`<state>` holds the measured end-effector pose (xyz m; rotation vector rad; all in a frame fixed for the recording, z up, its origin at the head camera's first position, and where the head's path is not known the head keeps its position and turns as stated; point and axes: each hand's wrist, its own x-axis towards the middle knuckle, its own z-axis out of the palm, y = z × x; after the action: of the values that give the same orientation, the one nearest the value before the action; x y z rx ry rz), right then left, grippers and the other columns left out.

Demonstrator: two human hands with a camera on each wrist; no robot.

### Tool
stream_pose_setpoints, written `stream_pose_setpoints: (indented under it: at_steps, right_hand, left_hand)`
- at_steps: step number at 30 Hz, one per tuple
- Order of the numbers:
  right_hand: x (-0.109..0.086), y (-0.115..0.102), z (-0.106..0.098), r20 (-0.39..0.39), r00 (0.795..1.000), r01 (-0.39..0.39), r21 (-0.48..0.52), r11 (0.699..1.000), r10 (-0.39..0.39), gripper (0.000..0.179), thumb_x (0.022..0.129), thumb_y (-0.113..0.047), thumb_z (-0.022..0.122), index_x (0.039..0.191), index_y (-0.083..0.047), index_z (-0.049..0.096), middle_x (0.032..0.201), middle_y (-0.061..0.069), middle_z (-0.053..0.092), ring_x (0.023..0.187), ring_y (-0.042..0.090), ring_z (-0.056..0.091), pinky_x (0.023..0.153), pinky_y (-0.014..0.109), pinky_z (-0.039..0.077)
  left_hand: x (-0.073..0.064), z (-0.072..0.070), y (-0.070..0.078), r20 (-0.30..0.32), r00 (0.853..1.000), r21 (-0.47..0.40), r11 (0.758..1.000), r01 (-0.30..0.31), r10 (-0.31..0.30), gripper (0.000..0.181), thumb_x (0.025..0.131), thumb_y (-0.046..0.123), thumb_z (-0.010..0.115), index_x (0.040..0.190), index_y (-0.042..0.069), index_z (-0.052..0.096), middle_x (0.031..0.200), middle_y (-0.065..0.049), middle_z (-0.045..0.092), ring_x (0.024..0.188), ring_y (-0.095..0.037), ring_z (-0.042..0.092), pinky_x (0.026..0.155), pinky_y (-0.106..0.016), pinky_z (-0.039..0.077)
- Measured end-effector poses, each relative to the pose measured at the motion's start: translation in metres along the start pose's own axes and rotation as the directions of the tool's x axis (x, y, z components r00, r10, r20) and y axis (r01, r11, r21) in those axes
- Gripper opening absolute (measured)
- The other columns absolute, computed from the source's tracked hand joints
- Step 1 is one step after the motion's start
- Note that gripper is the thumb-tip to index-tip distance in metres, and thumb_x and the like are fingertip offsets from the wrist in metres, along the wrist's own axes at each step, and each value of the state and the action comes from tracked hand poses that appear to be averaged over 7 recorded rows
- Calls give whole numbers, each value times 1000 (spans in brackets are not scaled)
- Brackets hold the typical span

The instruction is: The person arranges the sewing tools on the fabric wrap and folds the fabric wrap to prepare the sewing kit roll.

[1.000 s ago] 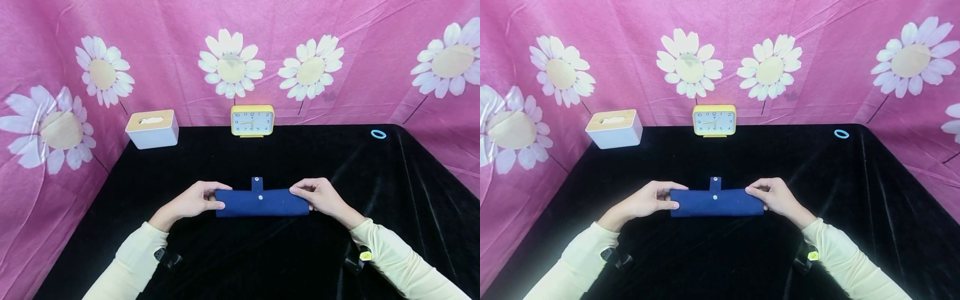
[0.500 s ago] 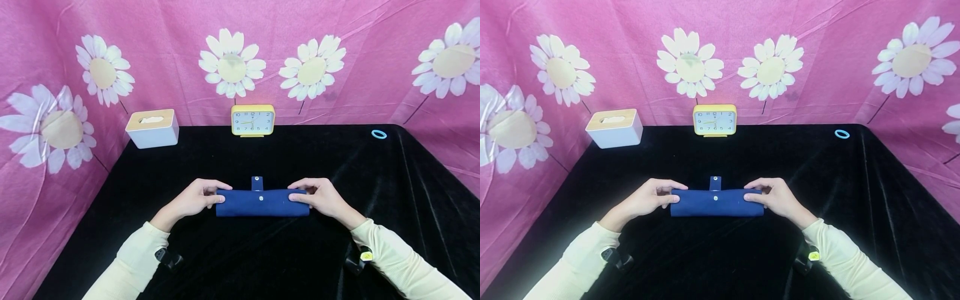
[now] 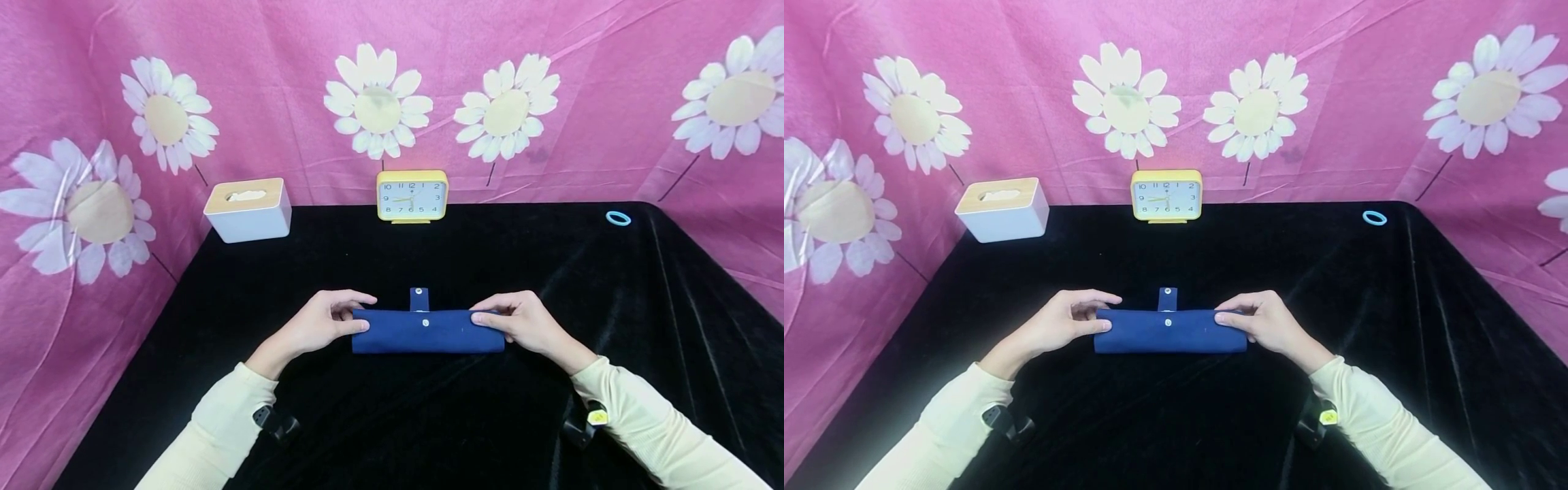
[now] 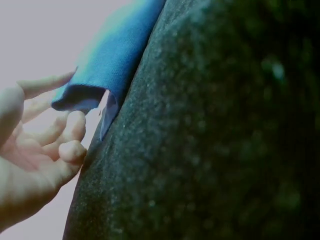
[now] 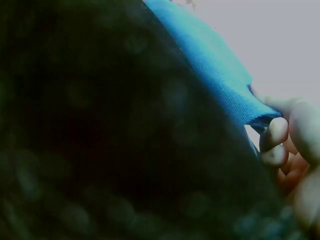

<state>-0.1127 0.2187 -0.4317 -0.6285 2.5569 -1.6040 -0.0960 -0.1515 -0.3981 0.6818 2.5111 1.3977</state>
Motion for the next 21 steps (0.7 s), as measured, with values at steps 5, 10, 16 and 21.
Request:
stream_pose_setpoints:
  at_steps: [5, 10, 16, 21]
  right_hand:
    - [0, 0, 0, 1, 1000, -12, -4, 1000, 12, 18, 89, -13, 77, 102, 0, 76, 65, -7, 64, 44, 5, 43, 40, 25, 38]
    - [1, 0, -1, 6, 999, -34, -4, 999, 34, 17, 90, -17, 76, 100, -3, 77, 62, -6, 61, 43, 5, 41, 39, 25, 36]
    - [1, 0, -1, 38, 999, -39, 34, 999, 37, 17, 93, -16, 72, 99, 0, 76, 63, -7, 63, 43, 4, 41, 38, 24, 35]
    - [2, 0, -1, 62, 996, -65, 74, 995, 60, 18, 94, -15, 71, 100, 2, 75, 64, -8, 64, 42, 3, 40, 37, 21, 32]
  left_hand:
    - [0, 2, 0, -45, 999, -4, 1000, 0, 0, 31, 88, 11, 77, 119, 6, 73, 91, -8, 71, 74, -16, 57, 65, -25, 47]
    - [2, 4, -1, -43, 998, -59, 998, 39, -41, 26, 90, 8, 75, 115, 5, 75, 77, -3, 62, 65, -15, 51, 57, -24, 43]
    - [2, 4, -1, 6, 998, -94, 994, 57, -57, 27, 94, 7, 69, 120, 1, 73, 65, 1, 54, 59, -12, 49, 53, -22, 39]
    - [3, 4, -1, 29, 997, -110, 991, 79, -76, 33, 95, 7, 67, 127, 0, 68, 63, 1, 53, 56, -11, 47, 52, -22, 37]
